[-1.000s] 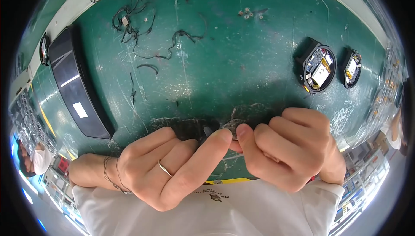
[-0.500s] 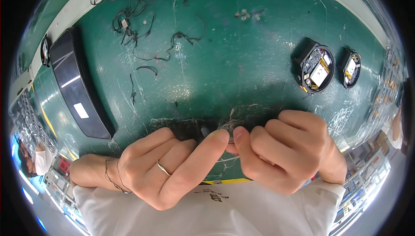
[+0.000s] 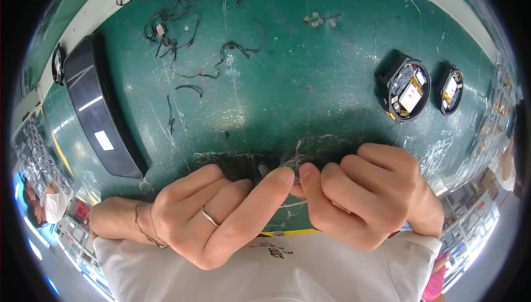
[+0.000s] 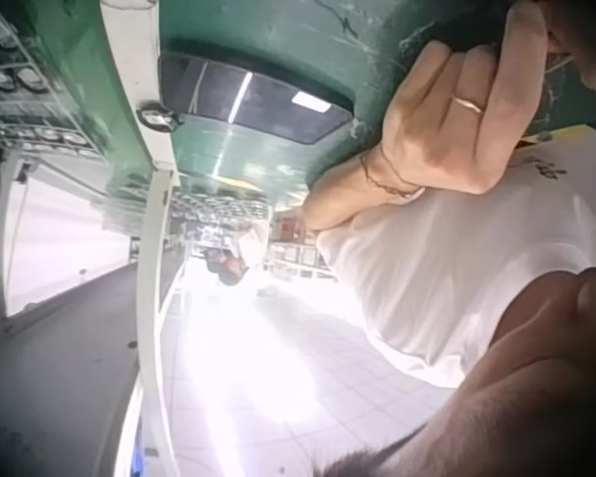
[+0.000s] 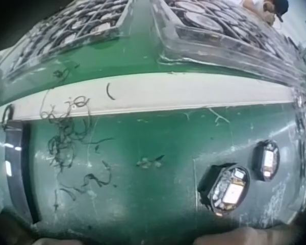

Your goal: The person assembles internal components into electronic watch casings by placing circuit boards, a battery, coils, and screws into the watch housing using tweezers and a prying tool.

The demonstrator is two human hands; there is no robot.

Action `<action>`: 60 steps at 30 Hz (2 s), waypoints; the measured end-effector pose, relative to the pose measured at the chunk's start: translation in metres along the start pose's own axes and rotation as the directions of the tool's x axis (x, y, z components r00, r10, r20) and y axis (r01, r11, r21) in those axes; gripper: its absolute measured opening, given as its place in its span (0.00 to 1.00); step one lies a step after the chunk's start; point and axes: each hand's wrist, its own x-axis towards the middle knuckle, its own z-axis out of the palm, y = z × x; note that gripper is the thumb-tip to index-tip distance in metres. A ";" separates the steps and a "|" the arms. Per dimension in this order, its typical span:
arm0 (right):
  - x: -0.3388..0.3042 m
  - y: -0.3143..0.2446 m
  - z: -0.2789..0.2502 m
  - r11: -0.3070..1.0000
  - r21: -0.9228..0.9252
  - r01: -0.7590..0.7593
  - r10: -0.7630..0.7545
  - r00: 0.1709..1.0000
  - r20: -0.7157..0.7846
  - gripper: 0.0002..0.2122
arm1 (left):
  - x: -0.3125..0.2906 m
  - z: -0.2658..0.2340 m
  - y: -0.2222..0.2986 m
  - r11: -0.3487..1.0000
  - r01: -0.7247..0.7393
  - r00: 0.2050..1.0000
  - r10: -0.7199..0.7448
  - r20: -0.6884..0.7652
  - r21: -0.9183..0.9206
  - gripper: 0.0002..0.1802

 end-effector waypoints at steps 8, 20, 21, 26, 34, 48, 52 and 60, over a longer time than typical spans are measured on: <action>0.002 -0.003 0.002 1.000 -0.013 -0.002 0.002 1.000 -0.016 0.09 | -0.001 -0.003 0.001 1.000 -0.004 1.000 0.004 0.009 -0.017 0.20; 0.001 -0.006 0.001 1.000 0.028 0.005 -0.005 1.000 -0.016 0.09 | 0.000 -0.004 0.001 1.000 0.001 1.000 -0.001 0.011 -0.018 0.21; 0.001 -0.005 0.000 0.999 0.032 0.007 -0.007 1.000 -0.001 0.10 | -0.001 -0.002 0.001 1.000 0.000 1.000 0.000 -0.003 -0.007 0.21; 0.004 -0.001 -0.002 1.000 -0.002 -0.028 0.028 1.000 0.005 0.11 | -0.001 -0.001 0.000 1.000 0.007 1.000 -0.007 -0.010 0.008 0.21; 0.004 -0.003 -0.002 1.000 -0.014 -0.024 0.024 0.999 0.023 0.09 | -0.002 -0.003 0.000 1.000 0.012 1.000 -0.012 0.006 -0.005 0.21; 0.002 -0.003 0.000 0.999 -0.009 -0.036 0.036 0.999 -0.023 0.09 | -0.001 -0.004 0.001 1.000 0.027 1.000 -0.027 0.009 -0.015 0.21; 0.002 -0.004 0.000 0.999 -0.024 -0.040 0.039 0.999 -0.006 0.09 | -0.001 -0.002 -0.001 1.000 0.013 1.000 -0.013 -0.002 -0.008 0.21; 0.002 -0.005 -0.001 1.000 -0.008 -0.004 0.004 1.000 0.009 0.09 | -0.001 -0.003 -0.001 1.000 0.009 1.000 -0.009 0.006 -0.013 0.21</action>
